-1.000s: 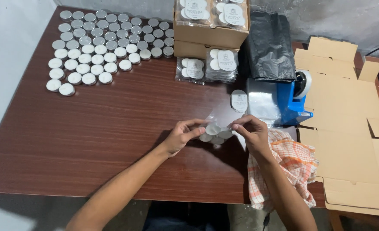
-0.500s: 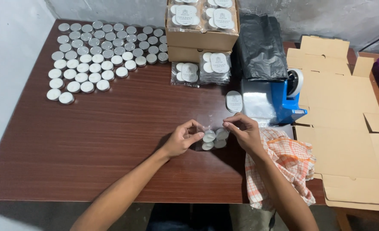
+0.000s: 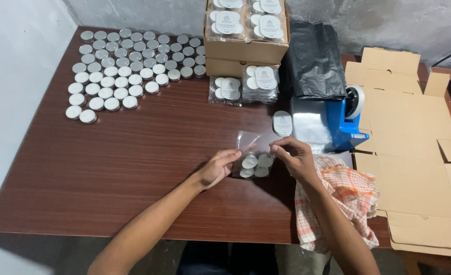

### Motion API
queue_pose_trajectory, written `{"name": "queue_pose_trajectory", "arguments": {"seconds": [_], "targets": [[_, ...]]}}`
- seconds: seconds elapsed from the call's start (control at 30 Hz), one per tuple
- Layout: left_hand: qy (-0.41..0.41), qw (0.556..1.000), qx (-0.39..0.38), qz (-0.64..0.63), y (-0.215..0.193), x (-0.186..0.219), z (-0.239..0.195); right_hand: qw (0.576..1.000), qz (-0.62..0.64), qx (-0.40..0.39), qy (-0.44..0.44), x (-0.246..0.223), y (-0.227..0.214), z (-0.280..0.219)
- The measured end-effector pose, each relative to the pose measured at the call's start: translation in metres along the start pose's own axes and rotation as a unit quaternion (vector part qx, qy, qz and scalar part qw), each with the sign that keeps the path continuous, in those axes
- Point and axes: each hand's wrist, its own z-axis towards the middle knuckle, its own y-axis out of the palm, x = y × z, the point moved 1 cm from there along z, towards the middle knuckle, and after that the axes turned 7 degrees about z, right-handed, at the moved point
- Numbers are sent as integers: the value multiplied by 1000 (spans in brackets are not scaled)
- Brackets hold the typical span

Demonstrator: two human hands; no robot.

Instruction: Cleaning small candle tins with a cloth and placing them into a plastic bag for packaging.

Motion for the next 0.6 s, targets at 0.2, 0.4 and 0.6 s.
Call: {"name": "queue_pose_trajectory", "arguments": {"seconds": [0.2, 0.4, 0.6], "targets": [[29, 999, -12, 35, -9, -19, 9, 1000, -10, -7, -2, -8, -1, 2], [49, 996, -12, 75, 3, 7, 1, 999, -16, -42, -24, -8, -5, 5], [20, 999, -30, -4, -38, -55, 25, 995, -82, 12, -57, -46, -29, 12]]}}
